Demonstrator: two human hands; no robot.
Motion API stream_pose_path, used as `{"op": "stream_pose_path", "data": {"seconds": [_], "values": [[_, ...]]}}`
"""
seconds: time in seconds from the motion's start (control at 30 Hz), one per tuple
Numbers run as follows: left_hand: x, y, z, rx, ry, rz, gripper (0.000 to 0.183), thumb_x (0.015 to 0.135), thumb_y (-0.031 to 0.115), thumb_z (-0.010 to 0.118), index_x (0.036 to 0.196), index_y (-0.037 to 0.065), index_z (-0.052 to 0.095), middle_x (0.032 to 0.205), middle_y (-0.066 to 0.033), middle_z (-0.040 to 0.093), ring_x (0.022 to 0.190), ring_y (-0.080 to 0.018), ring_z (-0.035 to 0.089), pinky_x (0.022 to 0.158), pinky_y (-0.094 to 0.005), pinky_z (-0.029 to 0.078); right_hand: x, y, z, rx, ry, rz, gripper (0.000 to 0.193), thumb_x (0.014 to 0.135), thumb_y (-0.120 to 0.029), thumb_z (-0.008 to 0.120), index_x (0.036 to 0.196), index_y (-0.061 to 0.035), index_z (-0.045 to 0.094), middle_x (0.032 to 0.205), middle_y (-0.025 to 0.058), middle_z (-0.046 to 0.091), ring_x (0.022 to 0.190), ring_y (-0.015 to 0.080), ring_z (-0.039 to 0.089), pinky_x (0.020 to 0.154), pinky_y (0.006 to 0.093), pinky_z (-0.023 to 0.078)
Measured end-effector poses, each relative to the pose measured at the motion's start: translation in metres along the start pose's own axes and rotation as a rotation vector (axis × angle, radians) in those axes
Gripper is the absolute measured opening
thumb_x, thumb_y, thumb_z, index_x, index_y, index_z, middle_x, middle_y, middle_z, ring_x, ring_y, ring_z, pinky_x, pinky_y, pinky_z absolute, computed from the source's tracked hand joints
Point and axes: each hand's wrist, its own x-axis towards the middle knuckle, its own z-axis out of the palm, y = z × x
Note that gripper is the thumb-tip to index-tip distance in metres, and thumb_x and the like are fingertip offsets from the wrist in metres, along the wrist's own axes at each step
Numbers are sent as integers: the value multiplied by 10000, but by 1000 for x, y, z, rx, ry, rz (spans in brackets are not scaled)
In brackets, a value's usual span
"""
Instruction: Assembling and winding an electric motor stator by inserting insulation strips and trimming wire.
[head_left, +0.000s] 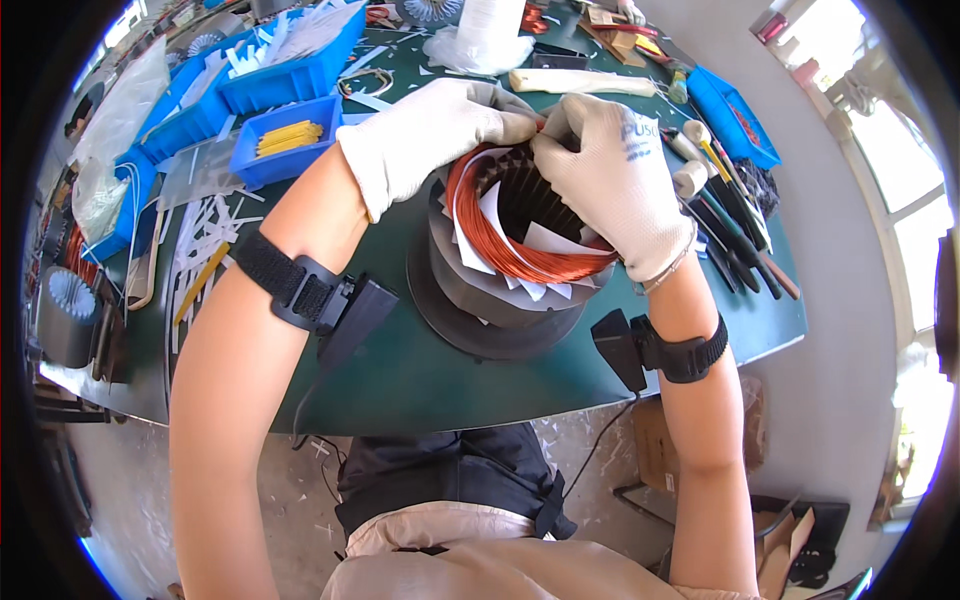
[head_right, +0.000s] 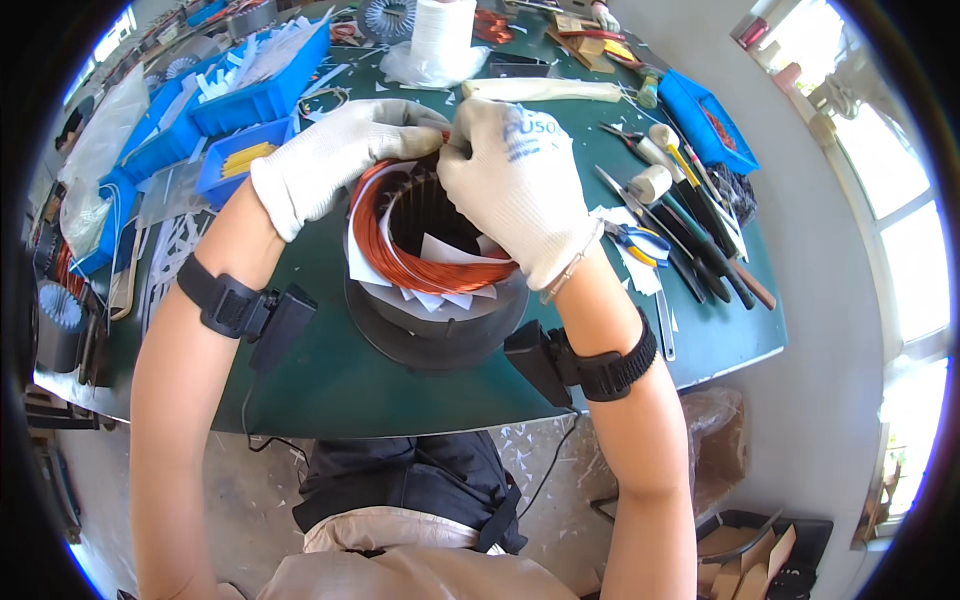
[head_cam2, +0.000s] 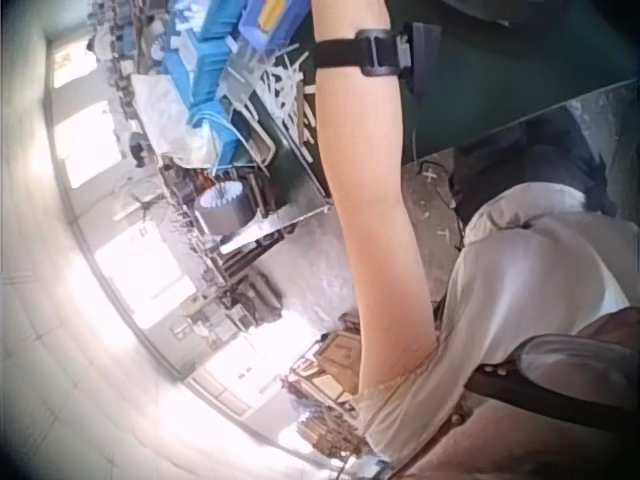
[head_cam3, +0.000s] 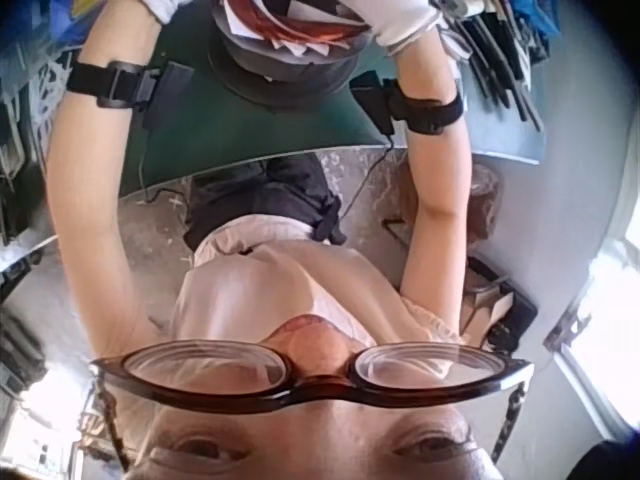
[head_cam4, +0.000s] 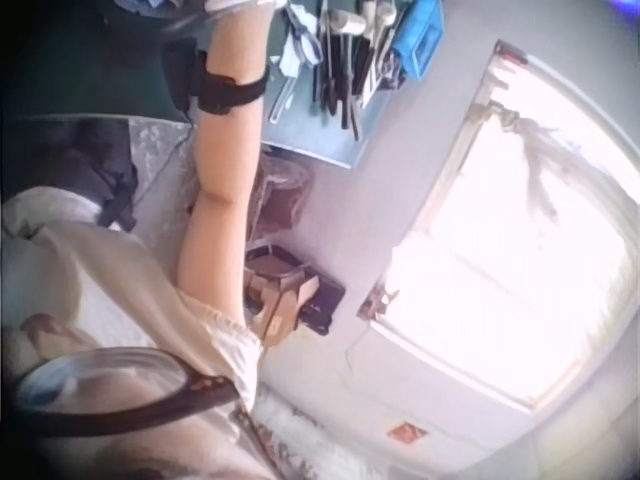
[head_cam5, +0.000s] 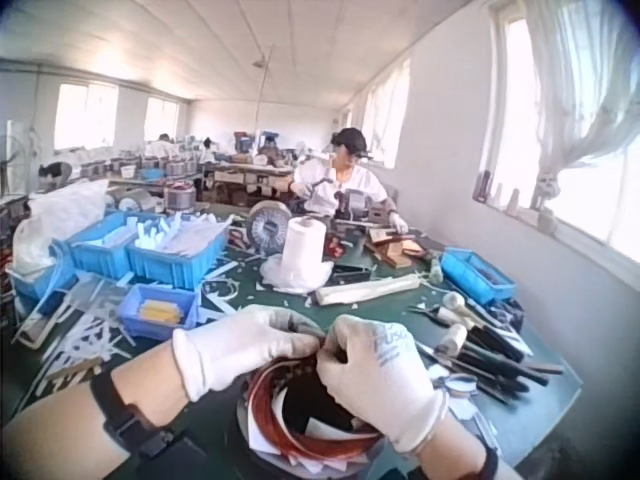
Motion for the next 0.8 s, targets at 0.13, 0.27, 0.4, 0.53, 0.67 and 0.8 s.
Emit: {"op": "stream_pose_path", "data": {"seconds": [0.13, 0.27, 0.4, 0.53, 0.67, 0.8], "values": [[3, 6, 2, 10, 57, -42, 325, 932, 224, 682, 1162, -5, 660, 1028, -51, 689, 928, -108, 649, 861, -239, 525, 3, -1, 0, -3, 26, 18, 213, 877, -193, 576, 879, 2, 661, 772, 224, 680, 739, 355, 702, 718, 404, 558], [-9, 24, 6, 452, 200, 94, 339, 943, 245, 670, 1146, -25, 649, 993, -52, 677, 884, -120, 634, 810, -254, 526, 0, -5, -6, 125, -14, 69, 271, 877, -247, 620, 872, 22, 651, 814, 226, 686, 812, 340, 709, 726, 395, 549], [-40, 49, -11, 667, 147, -93, 209, 932, 165, 587, 1037, -7, 643, 844, -25, 636, 696, -67, 579, 572, -221, 478, 3, -7, -11, 304, -142, 248, 292, 891, -242, 635, 926, 47, 666, 832, 243, 684, 786, 352, 703, 732, 381, 554], [-43, 49, -9, 777, 130, -159, 181, 932, 147, 572, 1032, 11, 639, 796, -8, 627, 636, -41, 556, 547, -200, 452, 8, -3, -5, 141, -80, 143, 332, 902, -261, 635, 992, 57, 667, 918, 271, 679, 876, 364, 703, 777, 418, 552], [-55, 32, 23, 549, 440, -139, 135, 970, 145, 586, 997, 22, 634, 743, 17, 606, 582, -38, 532, 520, -199, 438, 8, 2, -1, 157, -121, 112, 345, 921, -290, 609, 1012, 37, 673, 964, 246, 694, 940, 371, 690, 851, 415, 539], [-61, 45, 19, 380, 351, -245, 221, 954, 218, 629, 1001, 3, 638, 777, -3, 621, 638, -58, 555, 594, -218, 463, 8, -2, -9, 126, -71, 39, 348, 914, -321, 631, 979, 15, 690, 937, 239, 700, 910, 370, 697, 841, 413, 542]]}}
